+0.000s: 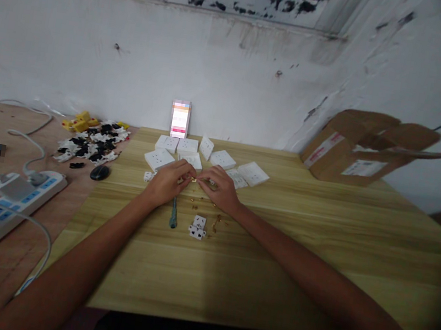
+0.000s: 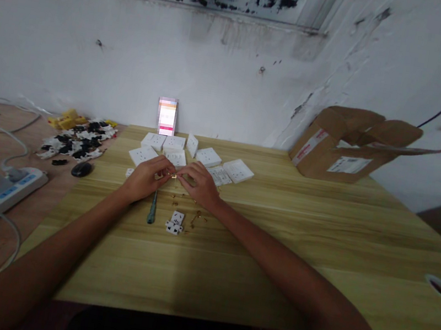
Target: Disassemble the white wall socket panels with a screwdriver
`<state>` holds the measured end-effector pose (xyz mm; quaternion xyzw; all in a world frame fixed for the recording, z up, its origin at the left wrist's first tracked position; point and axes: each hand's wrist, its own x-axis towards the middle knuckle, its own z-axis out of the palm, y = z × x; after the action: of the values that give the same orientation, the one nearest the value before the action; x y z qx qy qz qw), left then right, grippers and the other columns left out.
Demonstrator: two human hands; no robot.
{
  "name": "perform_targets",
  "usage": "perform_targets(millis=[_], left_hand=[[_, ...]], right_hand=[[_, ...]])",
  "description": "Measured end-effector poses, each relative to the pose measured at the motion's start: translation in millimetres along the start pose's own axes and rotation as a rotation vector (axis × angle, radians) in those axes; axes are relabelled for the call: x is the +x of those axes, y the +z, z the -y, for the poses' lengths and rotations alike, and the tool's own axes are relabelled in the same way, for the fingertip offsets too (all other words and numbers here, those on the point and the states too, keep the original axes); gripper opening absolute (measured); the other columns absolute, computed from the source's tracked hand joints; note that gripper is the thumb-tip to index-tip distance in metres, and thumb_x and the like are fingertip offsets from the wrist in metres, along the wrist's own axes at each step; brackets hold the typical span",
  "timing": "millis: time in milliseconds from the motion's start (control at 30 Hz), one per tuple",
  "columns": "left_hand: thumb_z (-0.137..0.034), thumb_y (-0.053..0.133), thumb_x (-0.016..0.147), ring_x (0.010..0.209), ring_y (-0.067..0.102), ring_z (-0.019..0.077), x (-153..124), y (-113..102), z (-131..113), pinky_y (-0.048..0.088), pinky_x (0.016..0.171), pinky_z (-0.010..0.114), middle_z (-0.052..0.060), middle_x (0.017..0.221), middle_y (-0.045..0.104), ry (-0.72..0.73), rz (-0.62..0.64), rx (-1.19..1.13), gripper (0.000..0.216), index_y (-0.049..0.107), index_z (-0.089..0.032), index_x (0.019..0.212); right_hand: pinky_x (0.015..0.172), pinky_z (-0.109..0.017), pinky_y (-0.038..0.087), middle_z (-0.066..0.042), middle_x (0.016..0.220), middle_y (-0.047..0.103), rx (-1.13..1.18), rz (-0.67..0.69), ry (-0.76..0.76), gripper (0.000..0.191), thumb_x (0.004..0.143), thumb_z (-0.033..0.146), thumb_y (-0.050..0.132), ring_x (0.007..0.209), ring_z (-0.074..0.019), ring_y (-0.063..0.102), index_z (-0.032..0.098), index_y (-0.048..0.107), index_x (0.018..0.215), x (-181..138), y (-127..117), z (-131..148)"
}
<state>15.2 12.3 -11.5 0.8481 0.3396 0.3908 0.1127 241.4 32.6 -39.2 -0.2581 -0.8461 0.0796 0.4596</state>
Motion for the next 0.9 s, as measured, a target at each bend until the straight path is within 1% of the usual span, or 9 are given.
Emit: perform_targets(millis=[267, 633, 900], left_hand=[[-0.01, 0.06, 0.092, 0.086, 0.063, 0.0172, -0.2, 0.2, 0.5, 0.052, 0.075, 0.03, 0.003, 0.097, 0.064, -0.01, 0.028, 0.021, 0.016, 0.065, -0.022, 0.102], [-0.007, 0.059, 0.091, 0.085, 0.062, 0.0175, 0.3, -0.9, -1.2, 0.051, 0.075, 0.03, 0.003, 0.096, 0.064, 0.007, 0.025, 0.032, 0.018, 0.064, -0.022, 0.1], [-0.009, 0.06, 0.091, 0.083, 0.063, 0.0165, 0.1, -0.2, 0.6, 0.051, 0.073, 0.029, 0.003, 0.096, 0.063, 0.006, 0.029, 0.03, 0.017, 0.065, -0.022, 0.101]], right_hand=[[0.088, -0.042, 0.051, -0.003, 0.098, 0.073, 0.003, -0.007, -0.032, 0.011, 0.096, 0.018, 0.067, 0.095, -0.0227, 0.064, 0.027, 0.07, 0.102, 0.0, 0.1, -0.4], [0.088, -0.043, 0.052, -0.002, 0.098, 0.072, 0.007, -0.014, -0.049, 0.012, 0.097, 0.018, 0.067, 0.096, -0.0226, 0.065, 0.028, 0.069, 0.103, -0.2, 0.3, 0.3], [0.088, -0.044, 0.052, -0.003, 0.098, 0.073, 0.01, -0.005, -0.042, 0.01, 0.097, 0.019, 0.067, 0.095, -0.0233, 0.065, 0.027, 0.07, 0.103, 0.4, 0.0, 0.0]])
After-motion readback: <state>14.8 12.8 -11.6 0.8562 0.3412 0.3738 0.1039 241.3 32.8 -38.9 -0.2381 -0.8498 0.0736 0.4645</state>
